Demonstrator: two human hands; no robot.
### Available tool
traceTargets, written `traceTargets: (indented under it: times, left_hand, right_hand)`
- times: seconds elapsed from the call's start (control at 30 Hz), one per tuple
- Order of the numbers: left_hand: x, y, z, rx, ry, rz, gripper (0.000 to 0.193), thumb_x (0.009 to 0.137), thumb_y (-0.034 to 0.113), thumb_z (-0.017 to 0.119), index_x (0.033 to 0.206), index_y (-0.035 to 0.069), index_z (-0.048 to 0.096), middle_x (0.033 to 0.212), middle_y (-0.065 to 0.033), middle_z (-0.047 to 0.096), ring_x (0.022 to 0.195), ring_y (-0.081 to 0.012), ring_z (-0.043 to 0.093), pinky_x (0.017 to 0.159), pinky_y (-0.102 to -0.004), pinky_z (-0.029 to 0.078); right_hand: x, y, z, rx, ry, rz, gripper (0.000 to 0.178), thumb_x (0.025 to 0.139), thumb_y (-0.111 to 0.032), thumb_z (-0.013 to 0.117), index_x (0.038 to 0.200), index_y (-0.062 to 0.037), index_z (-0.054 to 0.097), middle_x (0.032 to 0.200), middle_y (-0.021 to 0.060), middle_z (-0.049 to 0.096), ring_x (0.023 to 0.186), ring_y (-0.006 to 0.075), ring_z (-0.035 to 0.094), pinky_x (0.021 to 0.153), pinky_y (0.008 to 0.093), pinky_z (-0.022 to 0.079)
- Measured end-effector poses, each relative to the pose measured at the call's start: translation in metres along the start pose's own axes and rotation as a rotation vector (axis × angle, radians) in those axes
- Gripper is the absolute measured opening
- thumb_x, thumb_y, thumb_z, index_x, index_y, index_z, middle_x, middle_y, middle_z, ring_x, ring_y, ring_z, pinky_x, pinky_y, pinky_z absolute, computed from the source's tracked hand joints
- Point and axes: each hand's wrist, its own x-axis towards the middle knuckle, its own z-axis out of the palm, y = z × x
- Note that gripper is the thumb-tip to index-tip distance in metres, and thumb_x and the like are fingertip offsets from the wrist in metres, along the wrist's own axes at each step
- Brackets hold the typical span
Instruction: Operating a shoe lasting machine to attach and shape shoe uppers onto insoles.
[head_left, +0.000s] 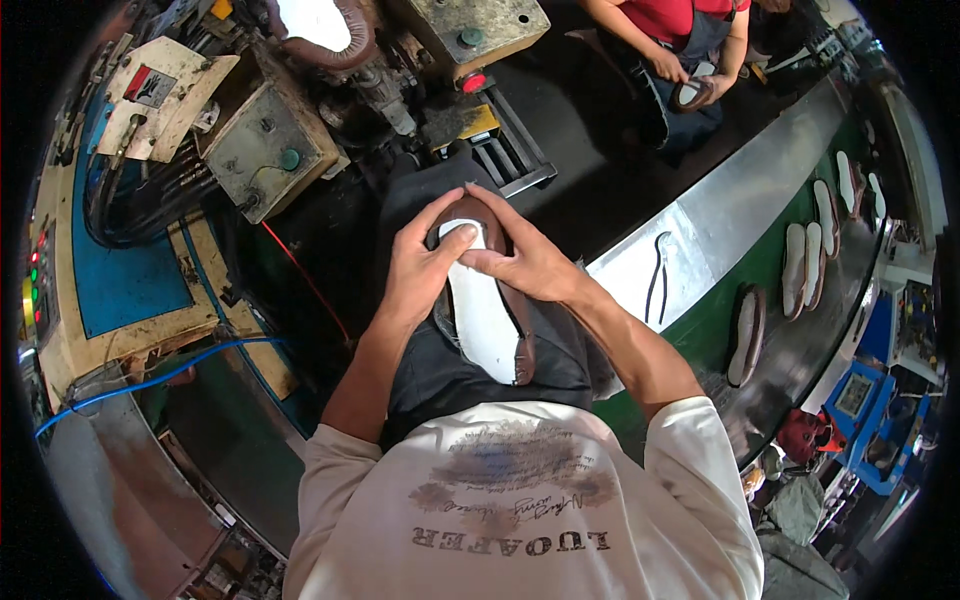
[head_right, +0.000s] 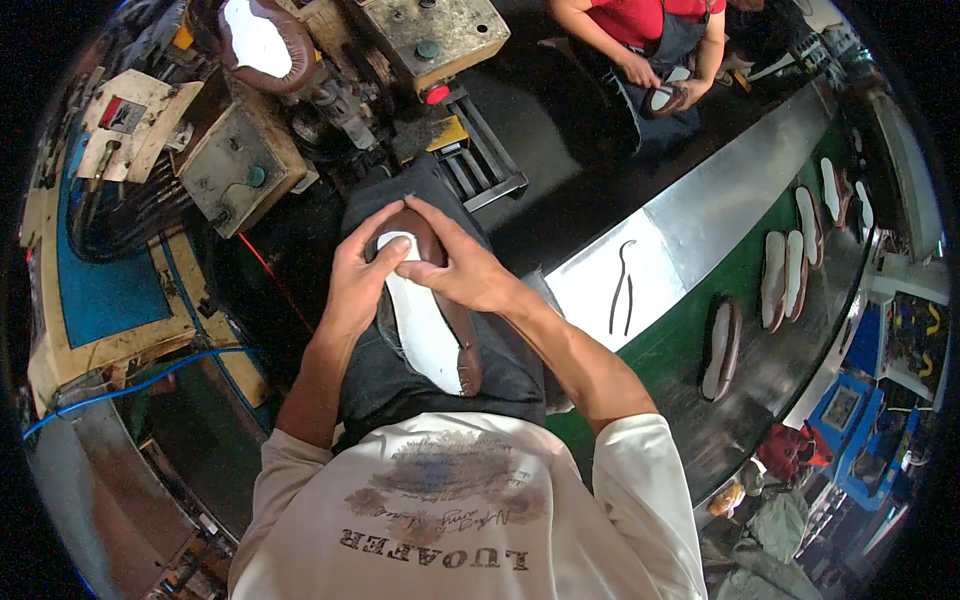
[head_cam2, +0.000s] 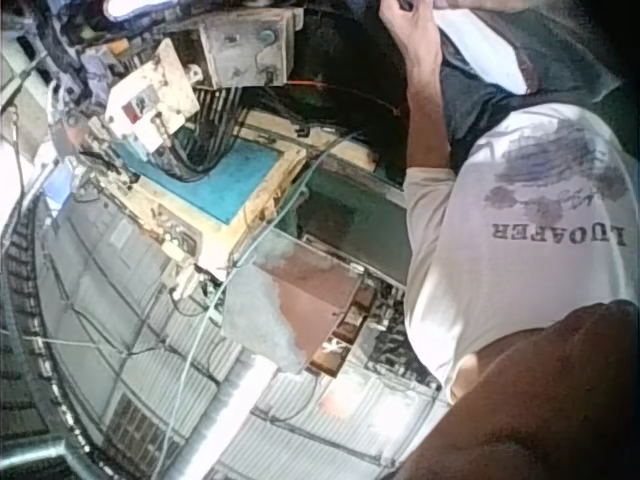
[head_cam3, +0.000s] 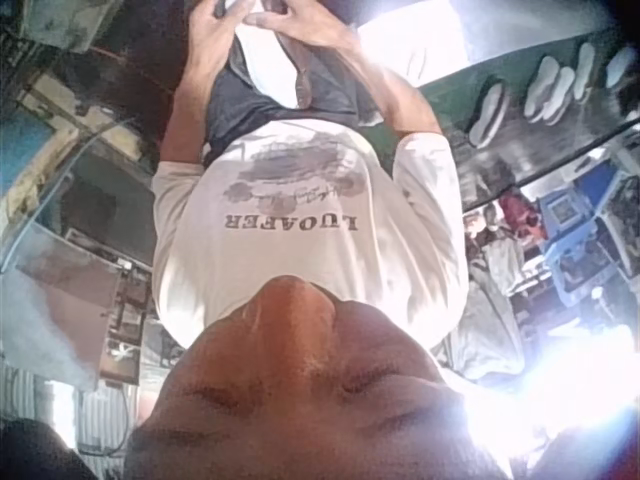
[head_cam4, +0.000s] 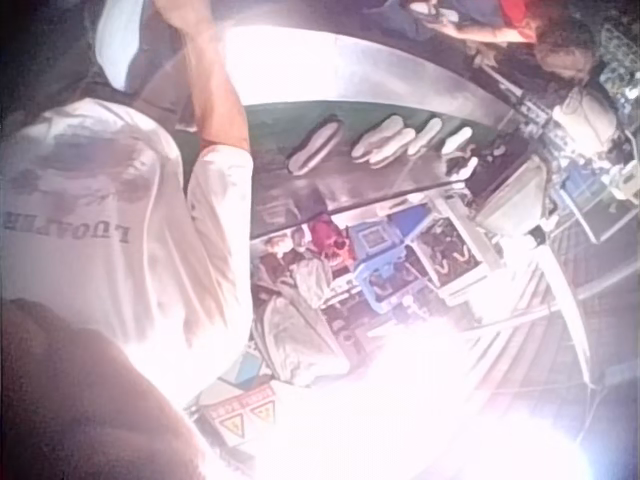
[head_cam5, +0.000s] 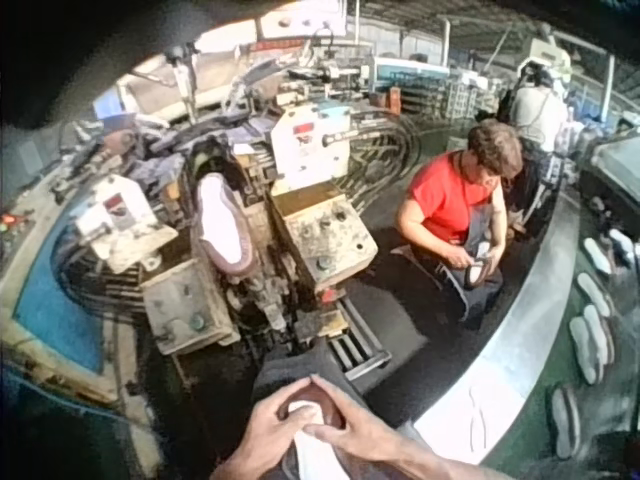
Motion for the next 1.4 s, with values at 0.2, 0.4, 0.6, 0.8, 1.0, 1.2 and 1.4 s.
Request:
traceTargets:
  times: [0.2, 0.4, 0.6, 0.8, 1.0, 1.2, 1.4]
  left_hand:
    - [-0.017, -0.021, -0.011, -0.616, -0.109, -0.127, 0.055, 0.115, 0.014, 0.055, 0.167, 0.000, 0.044, 0.162, -0.0181, 0.053, 0.148, -0.0255, 0.052, 0.126, -0.0395, 0.040]
    - [-0.028, -0.027, 0.021, -0.168, 0.064, -0.034, 0.054, 0.114, 0.020, 0.060, 0.164, 0.003, 0.048, 0.161, -0.0157, 0.054, 0.146, -0.0256, 0.053, 0.123, -0.0394, 0.043]
    - [-0.019, -0.056, 0.024, 0.053, 0.110, 0.055, 0.056, 0.112, 0.023, 0.066, 0.160, 0.001, 0.047, 0.152, -0.0167, 0.057, 0.139, -0.0224, 0.056, 0.118, -0.0382, 0.045]
    - [-0.045, -0.044, 0.017, 0.126, -0.053, -0.004, 0.066, 0.110, 0.021, 0.068, 0.166, -0.001, 0.039, 0.163, -0.0205, 0.049, 0.150, -0.0281, 0.049, 0.123, -0.0399, 0.042]
    - [-0.094, -0.048, -0.009, -0.013, -0.188, -0.333, 0.088, 0.105, 0.018, 0.073, 0.174, -0.003, 0.022, 0.172, -0.0227, 0.040, 0.159, -0.0305, 0.039, 0.131, -0.0426, 0.032]
    - [-0.092, -0.048, -0.012, 0.132, -0.290, -0.261, 0.091, 0.101, 0.011, 0.074, 0.174, -0.005, 0.021, 0.173, -0.0210, 0.039, 0.158, -0.0297, 0.042, 0.132, -0.0383, 0.030]
    - [-0.088, -0.030, 0.005, -0.582, -0.202, -0.407, 0.072, 0.112, 0.013, 0.064, 0.173, 0.002, 0.028, 0.163, -0.0155, 0.050, 0.150, -0.0279, 0.052, 0.117, -0.0493, 0.053]
  right_hand:
    - [-0.010, 0.003, -0.010, 0.341, -0.001, 0.112, 0.090, 0.099, -0.025, 0.084, 0.174, -0.0166, 0.035, 0.155, 0.0139, 0.054, 0.142, 0.0280, 0.053, 0.123, 0.0417, 0.042]
    - [-0.016, 0.008, -0.003, 0.359, 0.051, 0.134, 0.085, 0.102, -0.024, 0.080, 0.173, -0.0158, 0.035, 0.152, 0.0146, 0.054, 0.139, 0.0287, 0.055, 0.120, 0.0424, 0.046]
    - [-0.013, 0.013, 0.002, 0.333, 0.104, 0.142, 0.085, 0.104, -0.030, 0.079, 0.174, -0.0137, 0.033, 0.154, 0.0183, 0.055, 0.143, 0.0286, 0.052, 0.121, 0.0437, 0.044]
    - [-0.053, 0.016, 0.014, 0.212, 0.255, 0.173, 0.094, 0.104, -0.033, 0.078, 0.175, -0.0036, 0.024, 0.171, 0.0238, 0.042, 0.160, 0.0332, 0.039, 0.129, 0.0434, 0.036]
    - [-0.115, -0.008, 0.014, 0.119, 0.158, 0.461, 0.086, 0.102, -0.026, 0.078, 0.169, 0.0068, 0.035, 0.165, 0.0283, 0.049, 0.154, 0.0339, 0.048, 0.128, 0.0428, 0.037]
    - [-0.127, -0.012, 0.002, -0.167, 0.036, 0.309, 0.086, 0.100, -0.018, 0.074, 0.173, 0.0002, 0.031, 0.166, 0.0235, 0.049, 0.148, 0.0313, 0.054, 0.127, 0.0420, 0.039]
    - [-0.126, -0.048, 0.056, -1.219, -0.128, 0.011, 0.095, 0.090, -0.029, 0.086, 0.172, -0.0323, 0.039, 0.181, 0.0262, 0.012, 0.142, 0.0629, 0.044, 0.117, 0.0630, 0.049]
